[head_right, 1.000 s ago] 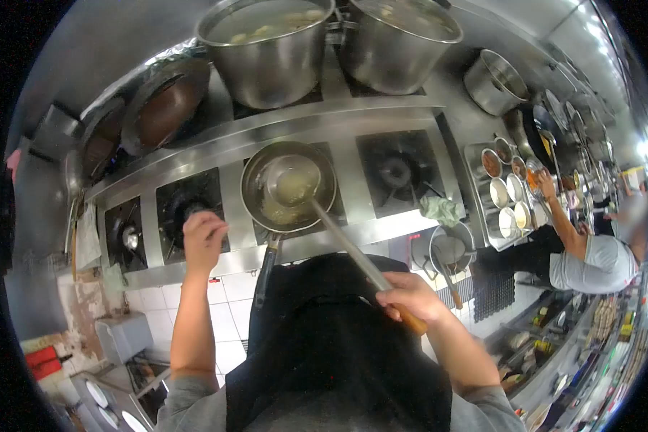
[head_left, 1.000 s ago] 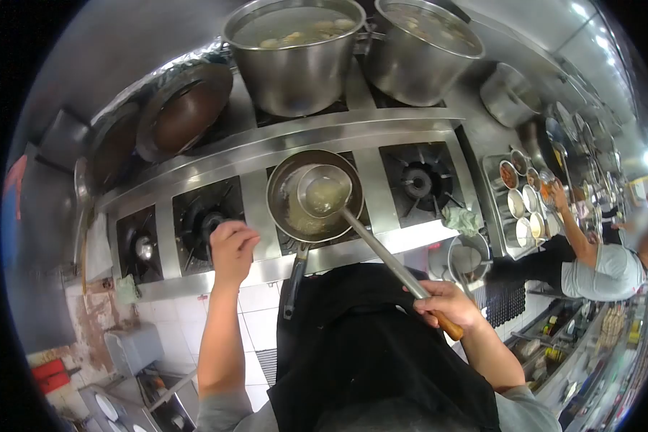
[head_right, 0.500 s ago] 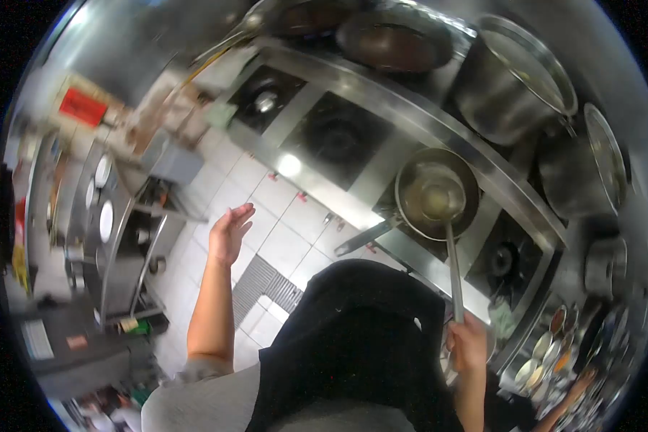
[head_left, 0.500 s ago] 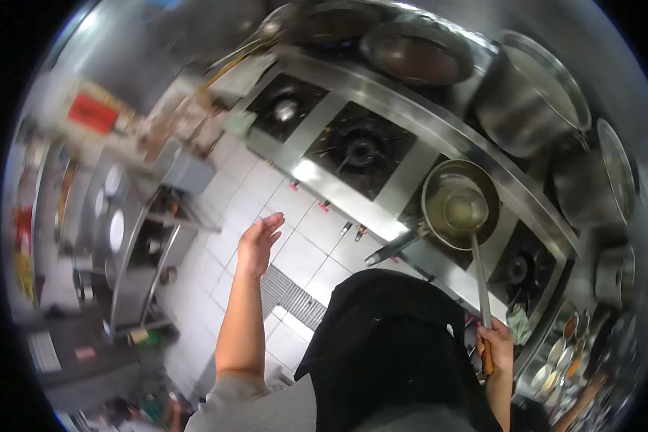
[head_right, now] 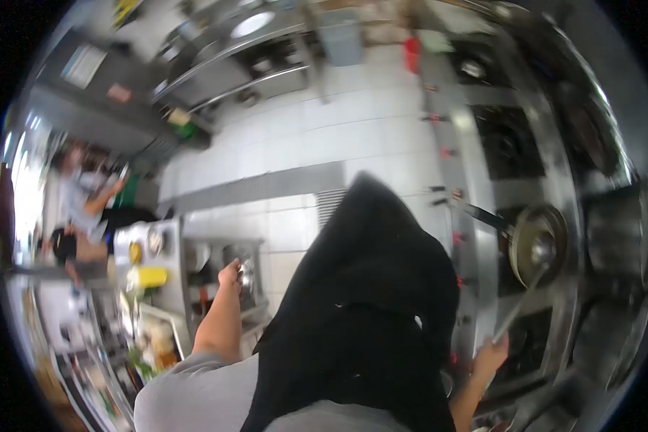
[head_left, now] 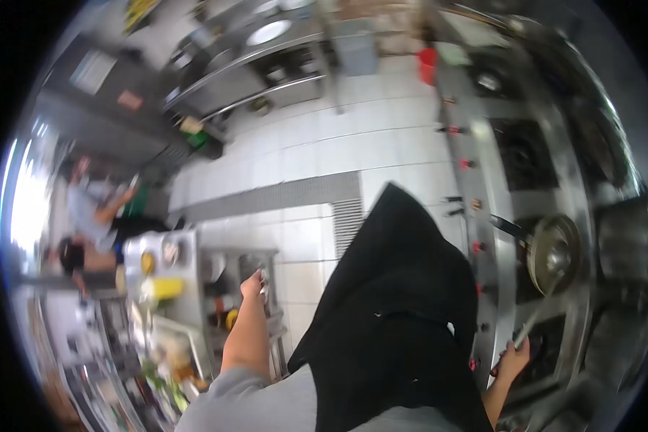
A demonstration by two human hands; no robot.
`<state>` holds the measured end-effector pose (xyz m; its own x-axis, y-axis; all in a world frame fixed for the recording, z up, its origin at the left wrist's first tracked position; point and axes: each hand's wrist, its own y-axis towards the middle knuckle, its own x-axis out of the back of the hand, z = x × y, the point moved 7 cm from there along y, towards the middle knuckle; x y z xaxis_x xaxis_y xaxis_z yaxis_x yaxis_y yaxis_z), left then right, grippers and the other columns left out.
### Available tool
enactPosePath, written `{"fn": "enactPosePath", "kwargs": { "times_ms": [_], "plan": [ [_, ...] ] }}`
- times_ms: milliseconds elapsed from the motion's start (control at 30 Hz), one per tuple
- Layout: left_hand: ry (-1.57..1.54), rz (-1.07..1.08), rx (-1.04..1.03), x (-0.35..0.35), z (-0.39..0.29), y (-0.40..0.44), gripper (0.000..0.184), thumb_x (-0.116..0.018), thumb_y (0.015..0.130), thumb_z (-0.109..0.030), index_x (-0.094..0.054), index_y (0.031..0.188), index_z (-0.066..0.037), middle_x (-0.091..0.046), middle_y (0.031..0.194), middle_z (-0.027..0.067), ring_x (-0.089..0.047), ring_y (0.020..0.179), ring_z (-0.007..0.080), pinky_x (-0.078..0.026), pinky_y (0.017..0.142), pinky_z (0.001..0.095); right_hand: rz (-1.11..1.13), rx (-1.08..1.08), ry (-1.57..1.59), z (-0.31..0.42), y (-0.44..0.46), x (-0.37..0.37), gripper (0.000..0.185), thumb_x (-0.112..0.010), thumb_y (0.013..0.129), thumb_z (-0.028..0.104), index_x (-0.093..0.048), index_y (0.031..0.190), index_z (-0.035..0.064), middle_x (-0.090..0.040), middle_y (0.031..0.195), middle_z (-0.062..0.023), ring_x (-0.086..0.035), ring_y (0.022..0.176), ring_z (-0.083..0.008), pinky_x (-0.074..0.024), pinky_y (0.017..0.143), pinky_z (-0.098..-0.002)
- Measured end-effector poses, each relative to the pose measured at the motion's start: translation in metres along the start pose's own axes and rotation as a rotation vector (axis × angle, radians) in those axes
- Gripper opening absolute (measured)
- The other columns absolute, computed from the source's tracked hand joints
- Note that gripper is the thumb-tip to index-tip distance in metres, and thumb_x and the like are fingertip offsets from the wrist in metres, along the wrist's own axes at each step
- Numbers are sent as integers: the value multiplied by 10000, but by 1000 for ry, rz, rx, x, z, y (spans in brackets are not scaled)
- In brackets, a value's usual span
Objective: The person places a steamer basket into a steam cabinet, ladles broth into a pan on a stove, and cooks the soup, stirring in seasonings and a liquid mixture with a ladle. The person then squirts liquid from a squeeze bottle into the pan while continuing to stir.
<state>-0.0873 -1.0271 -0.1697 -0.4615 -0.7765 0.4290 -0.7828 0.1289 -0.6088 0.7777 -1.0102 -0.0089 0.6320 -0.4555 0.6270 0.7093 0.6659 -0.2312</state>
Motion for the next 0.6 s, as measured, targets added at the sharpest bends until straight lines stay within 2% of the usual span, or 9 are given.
{"fn": "enactPosePath", "kwargs": {
  "times_ms": [33,100,200,267,300,400,500,533,600],
  "plan": [
    [-62,-17,36,38,18,21,256,-792,824,-182,-712,971,13,-707,932,96,-648,807,187,-512,704,336,-16,11,101,-7,6,-8,490,-605,868,-3,-542,1351,-55,-653,861,-80,-498,578,-110,-425,511,-274],
    [174,-284,-320,107,25,50,243,-784,818,-172,-715,955,16,-699,884,82,-637,758,165,-503,667,310,80,-117,183,-16,19,-16,405,-615,889,24,-576,1288,-30,-623,849,-44,-500,569,-96,-415,479,-239],
    [-78,-210,-363,160,1,30,228,-748,858,-170,-689,981,14,-669,782,39,-605,698,141,-485,637,303,297,-223,404,-14,37,-27,284,-611,932,101,-588,1199,9,-578,812,-30,-528,571,-96,-428,462,-228],
    [-273,-293,-289,186,-16,7,169,-695,918,-173,-656,956,-13,-619,705,12,-571,635,121,-457,575,288,431,-445,1008,3,34,-42,222,-583,985,189,-576,1143,34,-537,773,-31,-528,566,-95,-443,452,-233],
    [-294,-314,-275,203,-15,9,169,-695,918,-173,-656,956,-13,-619,705,12,-571,635,121,-457,575,288,539,-455,1128,14,38,-44,295,-549,1020,231,-555,1188,-12,-560,798,-40,-534,589,-85,-452,457,-237],
    [-497,-319,-211,241,-15,37,204,-679,941,-212,-619,1027,-37,-650,850,24,-592,646,97,-420,509,228,589,-476,1254,29,44,-50,354,-548,1028,240,-525,1221,-57,-567,806,-35,-552,608,-89,-467,468,-231],
    [-555,-274,-183,255,-38,60,259,-683,939,-230,-605,1095,-39,-656,882,28,-627,657,112,-431,507,222,572,-404,1244,33,65,-54,396,-544,1028,240,-496,1254,-82,-587,812,-39,-571,619,-93,-484,479,-225],
    [-452,-214,-181,257,-51,69,373,-675,944,-311,-588,1182,-37,-663,982,70,-674,796,171,-502,628,269,534,-448,1215,30,71,-55,370,-547,1025,231,-511,1236,-70,-590,798,-39,-566,606,-95,-488,475,-228],
    [-437,-151,-198,256,-80,94,455,-659,948,-362,-556,1248,-37,-655,1045,94,-669,888,202,-511,706,303,471,-487,1190,28,77,-52,345,-550,1022,223,-525,1218,-59,-593,784,-38,-560,592,-97,-493,472,-231]
  ]
}}
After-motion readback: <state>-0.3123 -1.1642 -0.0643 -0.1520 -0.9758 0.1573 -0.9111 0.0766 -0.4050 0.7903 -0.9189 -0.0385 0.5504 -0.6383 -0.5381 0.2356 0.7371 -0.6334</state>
